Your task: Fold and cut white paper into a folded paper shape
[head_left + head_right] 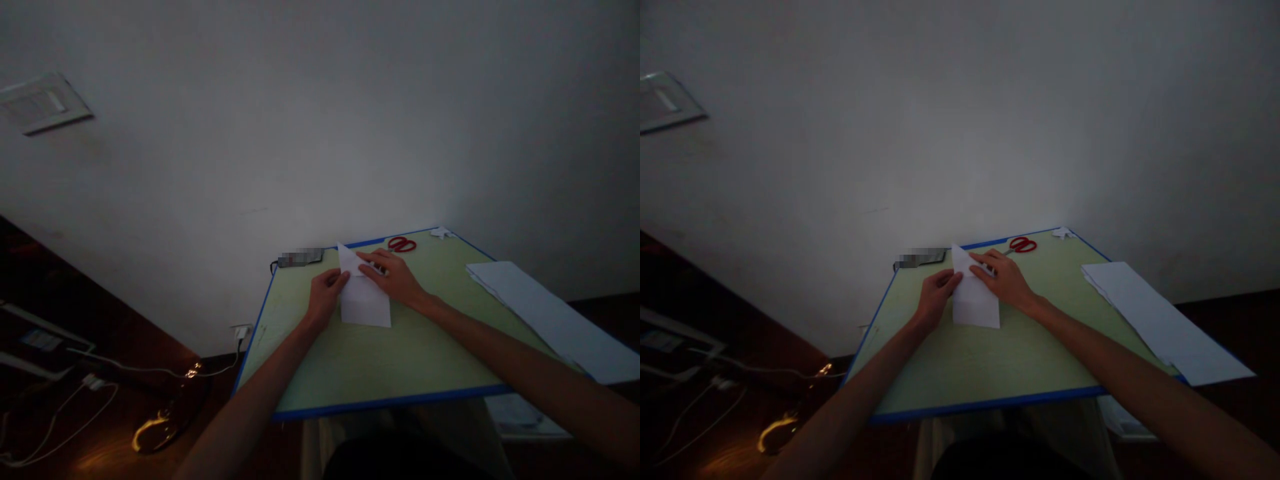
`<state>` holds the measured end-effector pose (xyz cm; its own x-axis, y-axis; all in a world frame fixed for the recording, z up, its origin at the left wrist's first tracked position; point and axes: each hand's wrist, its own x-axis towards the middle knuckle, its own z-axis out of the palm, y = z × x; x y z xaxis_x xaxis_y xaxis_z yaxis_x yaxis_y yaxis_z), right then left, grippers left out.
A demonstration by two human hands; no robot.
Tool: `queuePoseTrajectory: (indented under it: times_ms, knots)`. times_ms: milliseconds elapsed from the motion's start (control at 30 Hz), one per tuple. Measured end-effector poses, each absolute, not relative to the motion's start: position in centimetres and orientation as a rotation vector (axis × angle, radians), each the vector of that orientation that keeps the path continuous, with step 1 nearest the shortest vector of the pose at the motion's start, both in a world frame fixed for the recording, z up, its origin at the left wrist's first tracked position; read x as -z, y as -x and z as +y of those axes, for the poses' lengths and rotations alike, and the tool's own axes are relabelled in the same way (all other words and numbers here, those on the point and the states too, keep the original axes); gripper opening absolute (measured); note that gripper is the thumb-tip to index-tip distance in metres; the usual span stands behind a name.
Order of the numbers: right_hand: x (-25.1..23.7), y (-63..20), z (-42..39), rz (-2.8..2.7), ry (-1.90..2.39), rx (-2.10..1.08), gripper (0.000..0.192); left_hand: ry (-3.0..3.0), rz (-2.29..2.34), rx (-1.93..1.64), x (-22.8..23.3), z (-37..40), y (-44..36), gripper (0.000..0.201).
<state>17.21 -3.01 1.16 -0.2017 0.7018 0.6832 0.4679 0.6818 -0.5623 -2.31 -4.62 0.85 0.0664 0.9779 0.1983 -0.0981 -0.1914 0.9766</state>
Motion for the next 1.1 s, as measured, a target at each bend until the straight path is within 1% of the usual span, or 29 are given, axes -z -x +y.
queuePoseTrajectory:
  times_ms: [200, 367, 467, 733, 1100]
  knots:
    - [-1.6, -17.8, -2.1, -1.689, 0.867, -0.808, 0.034, -1.387, 1.037, -1.347, -1.2, -4.8, 2.4, 0.037]
    - [-1.6, -18.8, -1.8, -1.600, 0.848, -1.240, 0.047, -1.395, 1.085, -1.384, -1.4, -4.8, 2.5, 0.037]
    - [-1.6, -19.1, -1.6, -1.579, 0.810, -1.391, 0.053, -1.404, 1.126, -1.393, -1.3, -4.7, 2.5, 0.035]
    - [-1.7, -18.9, -1.4, -1.564, 0.810, -1.334, 0.049, -1.422, 1.213, -1.393, -1.3, -4.7, 2.5, 0.035]
    - [-1.4, -18.5, -1.5, -1.620, 0.819, -1.149, 0.050, -1.418, 1.132, -1.385, -1.5, -4.8, 2.5, 0.033]
